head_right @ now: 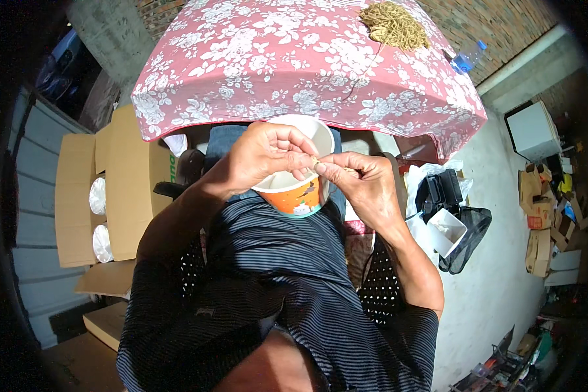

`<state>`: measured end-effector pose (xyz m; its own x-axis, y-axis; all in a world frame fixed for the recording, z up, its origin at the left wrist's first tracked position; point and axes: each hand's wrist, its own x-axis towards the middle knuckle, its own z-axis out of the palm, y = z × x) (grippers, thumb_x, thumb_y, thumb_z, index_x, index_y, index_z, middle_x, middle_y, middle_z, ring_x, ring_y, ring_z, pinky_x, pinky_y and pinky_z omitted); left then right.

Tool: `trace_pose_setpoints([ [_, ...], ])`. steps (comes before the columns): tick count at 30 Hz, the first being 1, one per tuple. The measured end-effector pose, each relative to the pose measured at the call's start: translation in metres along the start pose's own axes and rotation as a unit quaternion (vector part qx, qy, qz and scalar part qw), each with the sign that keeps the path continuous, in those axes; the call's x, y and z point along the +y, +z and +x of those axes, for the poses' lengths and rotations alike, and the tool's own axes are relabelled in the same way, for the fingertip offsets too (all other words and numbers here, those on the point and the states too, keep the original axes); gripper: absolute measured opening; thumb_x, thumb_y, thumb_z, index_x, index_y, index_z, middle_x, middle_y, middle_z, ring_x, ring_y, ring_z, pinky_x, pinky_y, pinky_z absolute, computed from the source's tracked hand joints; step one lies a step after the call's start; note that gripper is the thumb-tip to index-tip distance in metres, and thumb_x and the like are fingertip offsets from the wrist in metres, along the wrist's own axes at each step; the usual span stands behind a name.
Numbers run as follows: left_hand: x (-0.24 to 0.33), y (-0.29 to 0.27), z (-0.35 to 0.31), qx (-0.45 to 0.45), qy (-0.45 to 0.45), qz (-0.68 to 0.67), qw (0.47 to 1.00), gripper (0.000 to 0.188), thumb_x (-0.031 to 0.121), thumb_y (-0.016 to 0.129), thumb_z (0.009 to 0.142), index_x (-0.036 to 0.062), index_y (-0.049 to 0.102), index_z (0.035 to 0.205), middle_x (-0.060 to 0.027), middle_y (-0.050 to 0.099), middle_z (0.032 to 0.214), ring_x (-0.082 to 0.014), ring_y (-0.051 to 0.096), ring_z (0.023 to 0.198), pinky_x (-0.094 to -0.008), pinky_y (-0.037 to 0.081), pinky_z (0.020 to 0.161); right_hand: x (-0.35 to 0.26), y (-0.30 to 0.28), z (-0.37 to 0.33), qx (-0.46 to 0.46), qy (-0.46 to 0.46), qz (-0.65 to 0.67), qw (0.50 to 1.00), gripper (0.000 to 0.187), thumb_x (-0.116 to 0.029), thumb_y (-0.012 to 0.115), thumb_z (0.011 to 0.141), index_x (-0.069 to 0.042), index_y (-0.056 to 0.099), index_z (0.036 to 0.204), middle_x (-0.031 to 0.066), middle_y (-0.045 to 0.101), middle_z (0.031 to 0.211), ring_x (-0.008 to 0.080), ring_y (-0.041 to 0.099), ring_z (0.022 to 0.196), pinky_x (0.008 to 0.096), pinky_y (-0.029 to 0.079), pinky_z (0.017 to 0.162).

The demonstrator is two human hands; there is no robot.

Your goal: Threading string through pre-punched holes in paper buckets to create handles.

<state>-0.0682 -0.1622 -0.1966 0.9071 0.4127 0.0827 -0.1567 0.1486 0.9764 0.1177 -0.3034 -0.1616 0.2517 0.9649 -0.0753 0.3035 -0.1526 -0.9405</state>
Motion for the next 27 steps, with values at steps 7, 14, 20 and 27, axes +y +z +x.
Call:
trace_pose_setpoints([
  [7,-0.008,-0.002,0.000,-0.001,-0.026,-0.119,0.993,0.027,0.011,0.069,0.099,-0.0061,0.063,0.120,-0.0110,0.073,0.103,-0.0148,0.070,0.089,-0.0278,0.057,0.083,0.005,-0.001,-0.003,0.016,-0.022,0.030,0.999,0.016,-0.009,0.074,0.096,0.002,0.080,0.105,0.0041,0.077,0.088,0.0062,0.064,0.079,0.0251,0.053,0.074],
  [14,-0.008,0.002,0.002,0.050,-0.015,-0.153,0.987,0.026,0.010,0.068,0.100,-0.0053,0.063,0.120,-0.0111,0.072,0.104,-0.0149,0.070,0.090,-0.0279,0.057,0.084,0.011,0.003,-0.006,0.016,-0.148,0.041,0.988,0.016,-0.014,0.074,0.098,0.001,0.080,0.103,-0.0078,0.058,0.068,0.0002,0.042,0.058,0.0221,0.030,0.050],
  [20,-0.012,-0.001,0.001,0.030,-0.022,-0.157,0.987,0.025,0.010,0.068,0.101,-0.0047,0.063,0.120,-0.0109,0.072,0.103,-0.0148,0.070,0.090,-0.0269,0.057,0.083,0.010,0.001,-0.004,0.031,-0.030,-0.025,0.999,0.018,-0.014,0.078,0.094,0.001,0.081,0.103,-0.0084,0.053,0.063,0.0008,0.037,0.060,0.0241,0.030,0.051],
  [27,-0.012,0.009,0.001,0.020,0.034,-0.015,0.999,0.017,0.009,0.065,0.103,-0.0056,0.066,0.112,-0.0104,0.072,0.099,-0.0146,0.070,0.089,-0.0269,0.057,0.080,0.014,0.008,0.002,0.033,-0.056,0.026,0.998,0.024,-0.011,0.081,0.091,0.001,0.078,0.111,-0.0110,0.041,0.063,0.0000,0.033,0.060,0.0221,0.027,0.052],
])
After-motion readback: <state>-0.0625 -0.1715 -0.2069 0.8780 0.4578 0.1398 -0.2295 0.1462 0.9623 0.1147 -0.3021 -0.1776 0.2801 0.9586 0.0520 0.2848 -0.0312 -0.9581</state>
